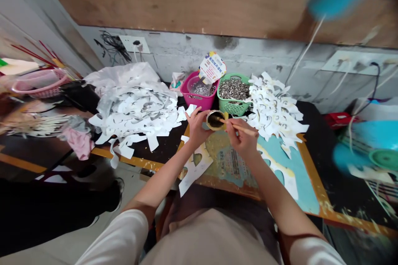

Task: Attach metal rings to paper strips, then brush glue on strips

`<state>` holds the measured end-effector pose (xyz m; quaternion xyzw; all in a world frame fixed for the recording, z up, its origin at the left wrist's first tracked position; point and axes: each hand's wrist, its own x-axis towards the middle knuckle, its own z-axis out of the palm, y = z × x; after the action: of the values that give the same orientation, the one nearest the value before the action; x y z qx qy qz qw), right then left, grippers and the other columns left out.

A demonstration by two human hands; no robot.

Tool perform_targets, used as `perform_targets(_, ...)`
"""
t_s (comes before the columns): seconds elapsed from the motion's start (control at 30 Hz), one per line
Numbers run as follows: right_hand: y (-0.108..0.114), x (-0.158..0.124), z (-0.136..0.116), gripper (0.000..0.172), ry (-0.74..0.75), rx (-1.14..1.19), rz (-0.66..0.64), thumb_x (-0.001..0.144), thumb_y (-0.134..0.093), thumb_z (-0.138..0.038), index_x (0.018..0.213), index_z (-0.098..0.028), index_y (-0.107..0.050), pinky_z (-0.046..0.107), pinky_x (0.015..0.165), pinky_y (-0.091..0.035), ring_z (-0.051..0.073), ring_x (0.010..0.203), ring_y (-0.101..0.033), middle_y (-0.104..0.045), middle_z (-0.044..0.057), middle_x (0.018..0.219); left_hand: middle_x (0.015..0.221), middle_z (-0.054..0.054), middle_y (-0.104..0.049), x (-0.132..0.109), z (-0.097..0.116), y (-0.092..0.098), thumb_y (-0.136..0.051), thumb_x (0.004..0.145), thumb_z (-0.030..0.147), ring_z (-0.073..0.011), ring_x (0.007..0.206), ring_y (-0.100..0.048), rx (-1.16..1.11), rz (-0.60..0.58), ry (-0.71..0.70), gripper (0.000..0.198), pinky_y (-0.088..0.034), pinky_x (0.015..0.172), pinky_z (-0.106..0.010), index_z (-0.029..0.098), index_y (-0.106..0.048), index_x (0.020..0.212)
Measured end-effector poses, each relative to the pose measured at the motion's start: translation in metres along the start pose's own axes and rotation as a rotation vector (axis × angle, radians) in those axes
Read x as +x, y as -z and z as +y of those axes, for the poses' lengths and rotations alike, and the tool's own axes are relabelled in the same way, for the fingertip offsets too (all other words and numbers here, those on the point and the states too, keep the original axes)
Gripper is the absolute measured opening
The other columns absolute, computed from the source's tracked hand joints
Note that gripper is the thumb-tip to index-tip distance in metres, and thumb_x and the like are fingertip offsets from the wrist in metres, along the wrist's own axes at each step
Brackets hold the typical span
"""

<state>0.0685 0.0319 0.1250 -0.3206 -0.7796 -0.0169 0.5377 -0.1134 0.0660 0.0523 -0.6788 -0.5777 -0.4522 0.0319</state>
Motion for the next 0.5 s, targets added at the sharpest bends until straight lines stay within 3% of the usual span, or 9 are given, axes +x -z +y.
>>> perform_targets(0.13,-0.002,-0.001,-0.011,0.018,0.067,-0.113,-0.068,0.099,-0.048,-0.022,0.097,-0.018,-0.065,0.028,0.064,-0.054,0.019,0.073,-0.07,-0.074,0.01,0.083,0.121,-0.012,-0.068,-0.002,0.0,0.001,-0.077,0.071,0.037,-0.0349,0.136,-0.047,-0.023,0.01,-0.022,0.051,-0.006,0.122,-0.06,0.024,-0.061,0.118)
perform_targets(0.23,-0.001,0.002,-0.016,0.021,0.009,-0.154,-0.09,0.099,-0.047,-0.025,0.089,-0.019,-0.065,0.026,0.06,-0.052,0.018,0.068,-0.069,-0.073,0.009,0.078,0.118,-0.01,-0.07,-0.004,0.004,0.0,-0.076,0.073,0.035,-0.0335,0.135,-0.048,-0.041,0.029,-0.024,0.048,-0.006,0.122,-0.06,0.025,-0.061,0.117)
perform_targets(0.37,0.008,0.006,-0.017,0.029,-0.24,-0.006,-0.038,0.099,-0.05,-0.034,0.078,-0.02,-0.064,0.023,0.051,-0.049,0.015,0.053,-0.066,-0.068,0.002,0.06,0.119,-0.012,-0.069,-0.007,0.002,-0.003,-0.08,0.069,0.037,-0.035,0.135,-0.048,-0.018,0.037,0.006,0.055,-0.007,0.122,-0.062,0.025,-0.061,0.119)
perform_targets(0.5,0.014,-0.005,-0.016,0.028,-0.54,0.237,0.113,0.097,-0.054,-0.041,0.086,-0.019,-0.067,0.022,0.048,-0.051,0.014,0.048,-0.066,-0.066,-0.001,0.057,0.123,-0.013,-0.067,-0.006,-0.004,-0.004,-0.082,0.067,0.04,-0.0357,0.135,-0.048,-0.018,0.048,0.007,0.058,-0.006,0.122,-0.063,0.024,-0.062,0.119)
